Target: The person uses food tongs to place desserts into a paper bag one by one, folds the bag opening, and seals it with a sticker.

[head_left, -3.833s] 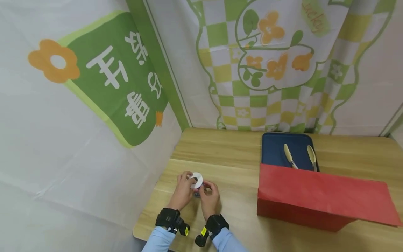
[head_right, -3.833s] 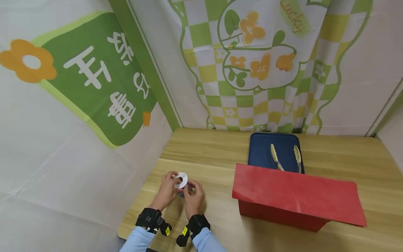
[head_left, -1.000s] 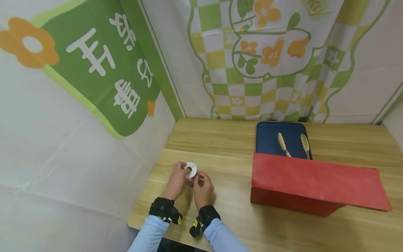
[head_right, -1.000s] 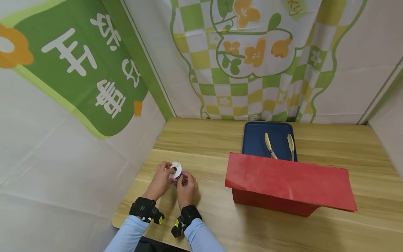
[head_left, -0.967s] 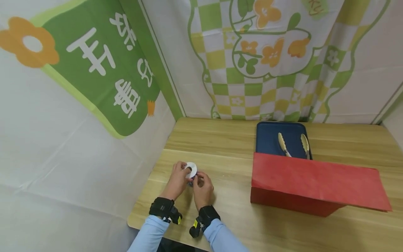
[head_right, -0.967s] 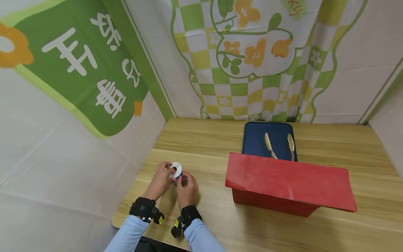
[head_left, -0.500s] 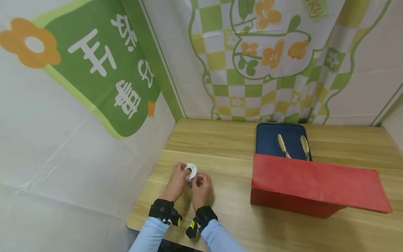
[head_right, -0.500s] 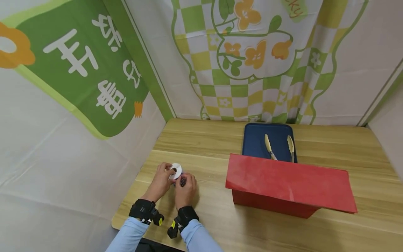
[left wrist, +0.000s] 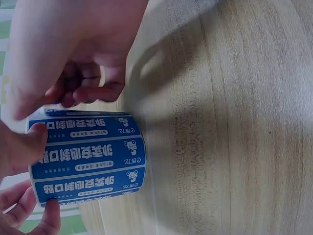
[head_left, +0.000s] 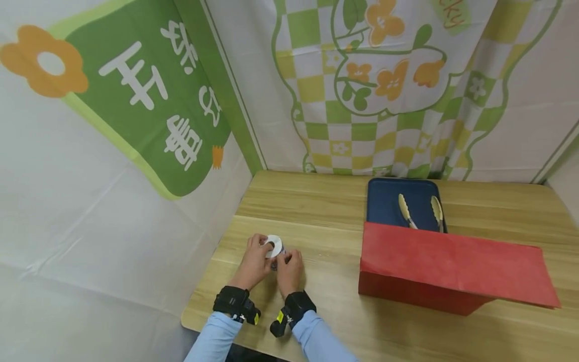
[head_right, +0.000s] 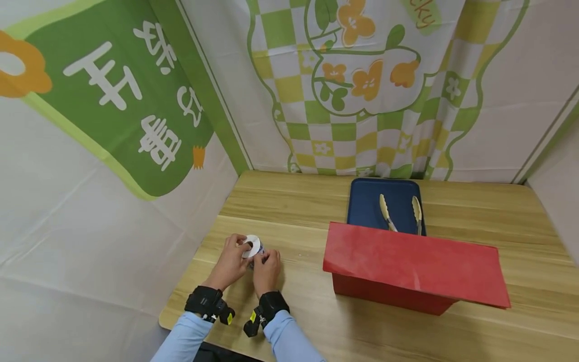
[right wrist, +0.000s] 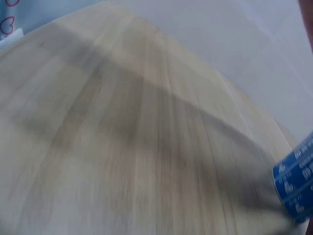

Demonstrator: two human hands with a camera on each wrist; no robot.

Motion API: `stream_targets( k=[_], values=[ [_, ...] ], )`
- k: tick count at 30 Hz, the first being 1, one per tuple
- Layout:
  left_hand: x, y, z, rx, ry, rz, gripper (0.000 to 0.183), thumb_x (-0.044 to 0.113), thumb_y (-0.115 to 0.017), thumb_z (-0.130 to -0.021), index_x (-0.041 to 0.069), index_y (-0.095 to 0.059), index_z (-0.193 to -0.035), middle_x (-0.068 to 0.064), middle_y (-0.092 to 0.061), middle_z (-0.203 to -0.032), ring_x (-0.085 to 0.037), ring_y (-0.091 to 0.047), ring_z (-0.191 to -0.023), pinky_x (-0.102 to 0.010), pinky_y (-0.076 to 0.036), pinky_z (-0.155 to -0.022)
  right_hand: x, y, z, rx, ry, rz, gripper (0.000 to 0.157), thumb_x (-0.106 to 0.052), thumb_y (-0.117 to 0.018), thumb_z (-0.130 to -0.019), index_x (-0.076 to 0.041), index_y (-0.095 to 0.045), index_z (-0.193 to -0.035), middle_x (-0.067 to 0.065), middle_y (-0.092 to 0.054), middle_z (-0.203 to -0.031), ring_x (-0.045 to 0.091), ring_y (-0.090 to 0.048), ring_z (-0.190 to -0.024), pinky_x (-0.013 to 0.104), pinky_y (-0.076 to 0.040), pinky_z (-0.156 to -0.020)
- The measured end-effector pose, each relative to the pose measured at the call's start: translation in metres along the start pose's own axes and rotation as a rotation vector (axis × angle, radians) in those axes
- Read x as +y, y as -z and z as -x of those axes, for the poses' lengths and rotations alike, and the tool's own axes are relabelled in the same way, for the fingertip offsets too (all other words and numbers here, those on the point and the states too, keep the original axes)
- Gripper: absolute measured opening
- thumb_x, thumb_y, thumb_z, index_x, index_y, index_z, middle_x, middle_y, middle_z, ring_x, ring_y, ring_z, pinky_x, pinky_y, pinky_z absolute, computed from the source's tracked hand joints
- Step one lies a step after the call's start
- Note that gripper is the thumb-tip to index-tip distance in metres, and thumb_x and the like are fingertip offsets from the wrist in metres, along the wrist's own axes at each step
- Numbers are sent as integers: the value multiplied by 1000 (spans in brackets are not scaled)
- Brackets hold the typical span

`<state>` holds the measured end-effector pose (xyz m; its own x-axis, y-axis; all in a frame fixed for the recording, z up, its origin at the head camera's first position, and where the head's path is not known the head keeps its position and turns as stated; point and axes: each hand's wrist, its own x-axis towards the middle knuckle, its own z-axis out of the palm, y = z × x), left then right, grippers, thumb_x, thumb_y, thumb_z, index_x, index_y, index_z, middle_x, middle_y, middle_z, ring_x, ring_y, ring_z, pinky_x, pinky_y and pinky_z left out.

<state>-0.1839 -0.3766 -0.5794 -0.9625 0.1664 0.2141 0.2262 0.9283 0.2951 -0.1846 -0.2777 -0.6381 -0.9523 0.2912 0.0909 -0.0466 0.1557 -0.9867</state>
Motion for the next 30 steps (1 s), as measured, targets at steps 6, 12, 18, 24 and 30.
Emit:
stream_targets(
  k=[6, 12, 18, 24, 30],
  values=[
    [3, -4, 2, -7, -2, 23, 23, 14, -73, -80, -1, -69, -97, -22, -49, -120, -36, -44, -112, -47, -49, -87, 14, 26, -5, -29, -97, 144, 16, -18, -62, -80, -13, -50, -70, 0, -48, -68, 15, -46, -61, 30, -36, -53],
    [3, -5, 0, -2, 4, 49, 25, 14, -71, -80, -4, -68, -97, -25, -49, -121, -38, -43, -112, -49, -49, -87, 22, 60, -19, -34, -232, 246, 17, -28, -58, -80, -15, -52, -70, 0, -51, -68, 18, -48, -61, 32, -34, -54],
    [1, 4, 0, -13, 8, 49, 33, 15, -71, -82, -6, -64, -106, -28, -45, -129, -40, -41, -119, -49, -50, -86, 13, 91, -30, -37, -249, 170, 15, -24, -58, -80, -13, -57, -70, 0, -54, -67, 16, -49, -62, 31, -36, -55],
    [27, 8, 21, 127, -57, 94, 48, 13, -78, -76, -2, -55, -115, -23, -47, -123, -37, -45, -110, -49, -50, -84, -4, 113, -32, -87, -260, 39, 14, -18, -55, -80, -7, -63, -75, 2, -55, -57, 13, -52, -47, 29, -41, -50],
    [59, -15, 38, 165, -152, 46, 46, 20, -81, -73, 6, -52, -106, -10, -50, -106, -26, -47, -97, -40, -49, -79, -19, 121, -26, -170, -253, -40, 17, -15, -55, -80, -1, -63, -76, 1, -54, -58, 11, -51, -45, 26, -42, -48]
  ],
)
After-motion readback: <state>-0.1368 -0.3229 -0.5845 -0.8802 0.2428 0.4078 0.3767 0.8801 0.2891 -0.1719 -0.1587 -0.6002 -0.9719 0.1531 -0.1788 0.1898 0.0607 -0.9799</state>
